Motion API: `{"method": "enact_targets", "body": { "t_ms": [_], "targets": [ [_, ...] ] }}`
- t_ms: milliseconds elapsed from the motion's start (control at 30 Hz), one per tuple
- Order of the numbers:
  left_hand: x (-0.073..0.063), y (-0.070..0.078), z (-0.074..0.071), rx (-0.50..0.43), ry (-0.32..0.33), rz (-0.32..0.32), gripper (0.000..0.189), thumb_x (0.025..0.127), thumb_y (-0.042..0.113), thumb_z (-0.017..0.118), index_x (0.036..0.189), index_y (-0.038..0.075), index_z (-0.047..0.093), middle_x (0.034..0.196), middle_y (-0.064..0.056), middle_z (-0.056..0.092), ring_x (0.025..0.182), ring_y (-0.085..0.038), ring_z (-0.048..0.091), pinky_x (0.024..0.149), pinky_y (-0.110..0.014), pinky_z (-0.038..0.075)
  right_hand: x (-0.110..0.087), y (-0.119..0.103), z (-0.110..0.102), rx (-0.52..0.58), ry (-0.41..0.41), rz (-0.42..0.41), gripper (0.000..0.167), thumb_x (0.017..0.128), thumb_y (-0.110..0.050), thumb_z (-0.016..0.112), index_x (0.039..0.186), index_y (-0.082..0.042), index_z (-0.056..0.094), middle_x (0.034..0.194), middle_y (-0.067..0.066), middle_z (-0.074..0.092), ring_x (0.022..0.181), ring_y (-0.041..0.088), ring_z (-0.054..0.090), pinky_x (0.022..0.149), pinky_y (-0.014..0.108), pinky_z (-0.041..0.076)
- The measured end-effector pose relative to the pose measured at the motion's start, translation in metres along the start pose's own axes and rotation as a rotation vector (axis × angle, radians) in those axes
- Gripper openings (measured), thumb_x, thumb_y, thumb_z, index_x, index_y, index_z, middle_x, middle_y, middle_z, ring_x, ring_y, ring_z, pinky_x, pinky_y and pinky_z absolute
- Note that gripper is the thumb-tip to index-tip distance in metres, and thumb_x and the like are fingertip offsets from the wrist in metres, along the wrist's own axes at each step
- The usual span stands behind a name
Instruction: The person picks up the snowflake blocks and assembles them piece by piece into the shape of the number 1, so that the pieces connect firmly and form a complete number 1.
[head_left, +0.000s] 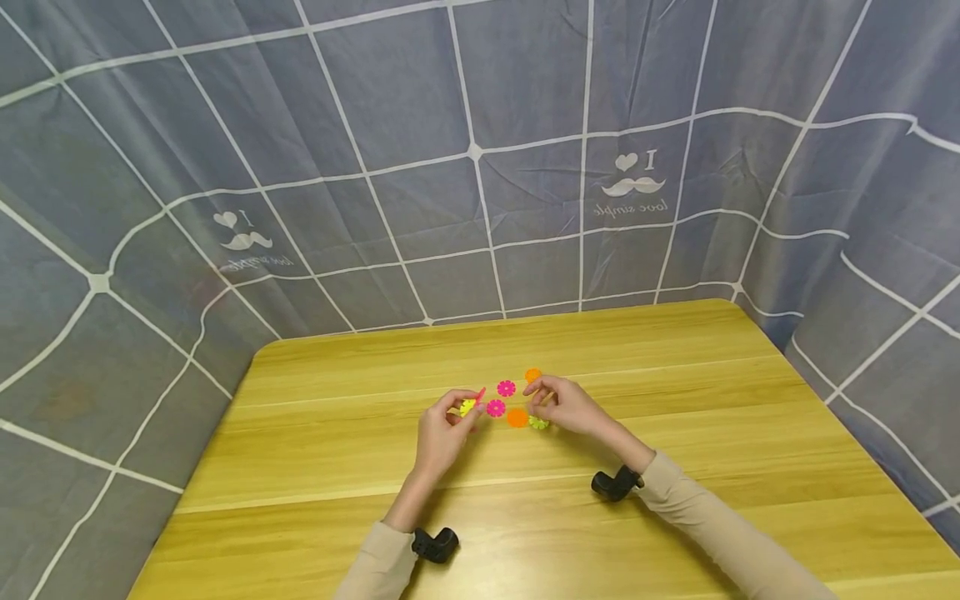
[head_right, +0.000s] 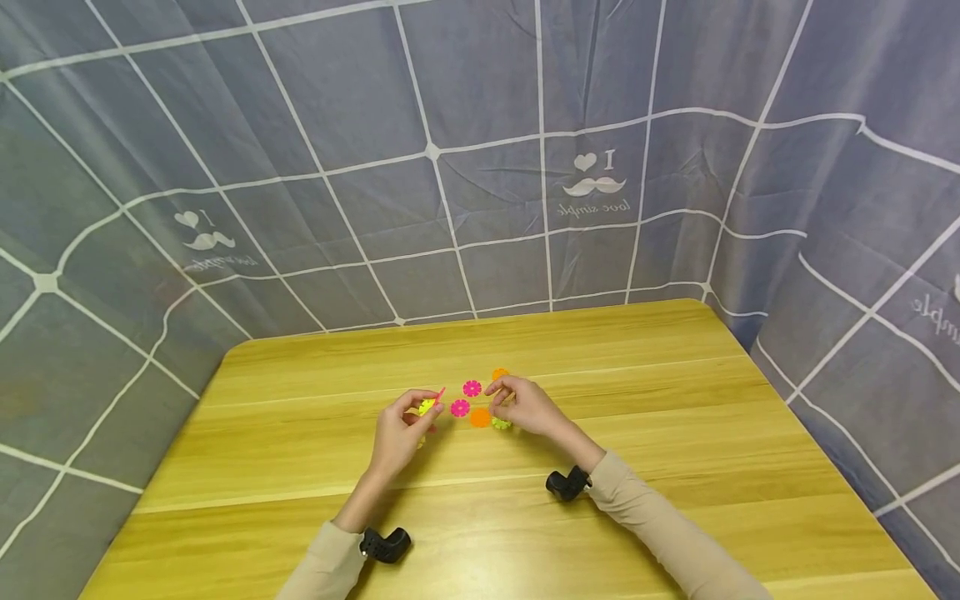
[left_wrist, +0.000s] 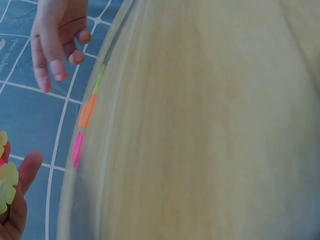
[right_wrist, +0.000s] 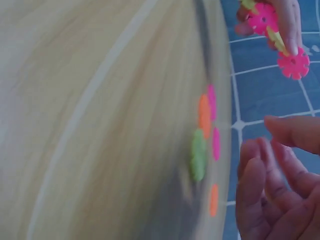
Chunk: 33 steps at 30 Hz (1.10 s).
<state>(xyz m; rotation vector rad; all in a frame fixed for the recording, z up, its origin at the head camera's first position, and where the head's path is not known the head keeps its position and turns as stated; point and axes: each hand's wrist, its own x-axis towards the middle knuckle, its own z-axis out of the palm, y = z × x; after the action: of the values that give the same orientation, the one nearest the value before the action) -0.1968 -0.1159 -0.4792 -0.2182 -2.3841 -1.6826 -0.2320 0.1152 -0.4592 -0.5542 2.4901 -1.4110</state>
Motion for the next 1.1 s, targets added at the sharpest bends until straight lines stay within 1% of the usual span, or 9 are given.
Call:
{"method": "enact_targets", "body": {
  "t_ms": [67, 133, 300, 367, 400, 533, 700, 967, 1100],
  "targets": [
    [-0.0001, -0.0019, -0.001, 0.009, 0.003, 0.001, 0.021, 0.086, 0.025, 0.072, 0.103, 0.012, 0.071, 0.087, -0.012, 0.062, 0.058, -0.031, 0.067, 0.04, -0.014, 0.031, 0.0005, 0.0029, -0.0001, -0.046, -0.016, 0.018, 0.028, 0.085, -0.005, 0.068, 0.112, 0.002, 0.062, 0.092, 0.011, 0.063, 0.062, 0.011, 0.05, 0.056, 0.02, 0.042],
    [0.0002, -0.0038, -0.0016, 0.03, 0.003, 0.017, 0.02, 0.087, 0.025, 0.071, 0.103, 0.012, 0.071, 0.084, -0.012, 0.065, 0.058, -0.029, 0.067, 0.041, -0.014, 0.029, 0.001, 0.0039, -0.0003, -0.083, -0.027, 0.04, 0.03, 0.082, -0.005, 0.071, 0.111, 0.0, 0.063, 0.093, 0.01, 0.064, 0.066, 0.012, 0.052, 0.058, 0.021, 0.043],
    [0.0015, -0.0051, -0.002, 0.092, -0.011, 0.035, 0.018, 0.09, 0.025, 0.068, 0.102, 0.012, 0.071, 0.073, -0.013, 0.068, 0.058, -0.014, 0.059, 0.043, -0.015, 0.025, 0.0025, 0.003, 0.0, -0.187, -0.011, 0.097, 0.031, 0.077, -0.006, 0.078, 0.105, -0.005, 0.065, 0.092, 0.005, 0.065, 0.082, 0.014, 0.06, 0.073, 0.028, 0.048],
    [0.0016, -0.0049, -0.002, 0.104, -0.015, 0.026, 0.018, 0.09, 0.025, 0.068, 0.102, 0.013, 0.071, 0.071, -0.013, 0.068, 0.059, -0.008, 0.056, 0.043, -0.015, 0.025, 0.0028, 0.0027, 0.0001, -0.222, -0.006, 0.119, 0.032, 0.075, -0.007, 0.079, 0.104, -0.007, 0.066, 0.091, 0.003, 0.066, 0.084, 0.014, 0.06, 0.074, 0.028, 0.049],
    [0.0016, -0.005, -0.002, 0.109, -0.015, 0.024, 0.018, 0.09, 0.025, 0.068, 0.102, 0.013, 0.071, 0.069, -0.013, 0.068, 0.059, -0.008, 0.056, 0.042, -0.015, 0.024, 0.0029, 0.0028, 0.0001, -0.23, -0.005, 0.128, 0.032, 0.074, -0.007, 0.08, 0.103, -0.007, 0.066, 0.091, 0.003, 0.066, 0.082, 0.014, 0.059, 0.072, 0.028, 0.049],
    [0.0011, -0.0048, -0.0012, 0.11, -0.014, 0.013, 0.018, 0.09, 0.025, 0.068, 0.103, 0.012, 0.071, 0.077, -0.012, 0.067, 0.062, -0.015, 0.061, 0.043, -0.016, 0.028, 0.0032, 0.0037, 0.0001, -0.25, -0.008, 0.155, 0.033, 0.073, -0.008, 0.082, 0.102, -0.008, 0.067, 0.089, 0.001, 0.065, 0.075, 0.013, 0.057, 0.064, 0.026, 0.047],
    [-0.0001, -0.0029, 0.0002, 0.093, -0.013, 0.002, 0.018, 0.09, 0.025, 0.068, 0.102, 0.012, 0.07, 0.086, -0.01, 0.067, 0.066, -0.027, 0.068, 0.045, -0.017, 0.033, 0.0035, 0.0032, -0.0001, -0.292, -0.021, 0.16, 0.034, 0.071, -0.012, 0.083, 0.102, -0.009, 0.067, 0.088, 0.0, 0.065, 0.079, 0.012, 0.056, 0.071, 0.027, 0.044],
    [-0.0008, 0.0006, 0.0024, 0.074, -0.03, -0.006, 0.019, 0.092, 0.028, 0.065, 0.103, 0.013, 0.068, 0.081, -0.01, 0.068, 0.066, -0.029, 0.07, 0.043, -0.017, 0.03, 0.0054, 0.0028, 0.002, -0.37, -0.043, 0.195, 0.029, 0.072, -0.014, 0.084, 0.098, -0.012, 0.072, 0.091, -0.003, 0.068, 0.088, 0.014, 0.059, 0.078, 0.032, 0.047],
    [-0.001, 0.0018, 0.0036, 0.075, -0.029, -0.004, 0.015, 0.091, 0.025, 0.067, 0.099, 0.013, 0.068, 0.082, -0.009, 0.067, 0.067, -0.028, 0.069, 0.044, -0.017, 0.03, 0.0063, 0.0032, 0.0027, -0.4, -0.044, 0.221, 0.029, 0.072, -0.014, 0.084, 0.097, -0.013, 0.071, 0.089, -0.003, 0.066, 0.085, 0.013, 0.057, 0.076, 0.03, 0.045]
  ]
}}
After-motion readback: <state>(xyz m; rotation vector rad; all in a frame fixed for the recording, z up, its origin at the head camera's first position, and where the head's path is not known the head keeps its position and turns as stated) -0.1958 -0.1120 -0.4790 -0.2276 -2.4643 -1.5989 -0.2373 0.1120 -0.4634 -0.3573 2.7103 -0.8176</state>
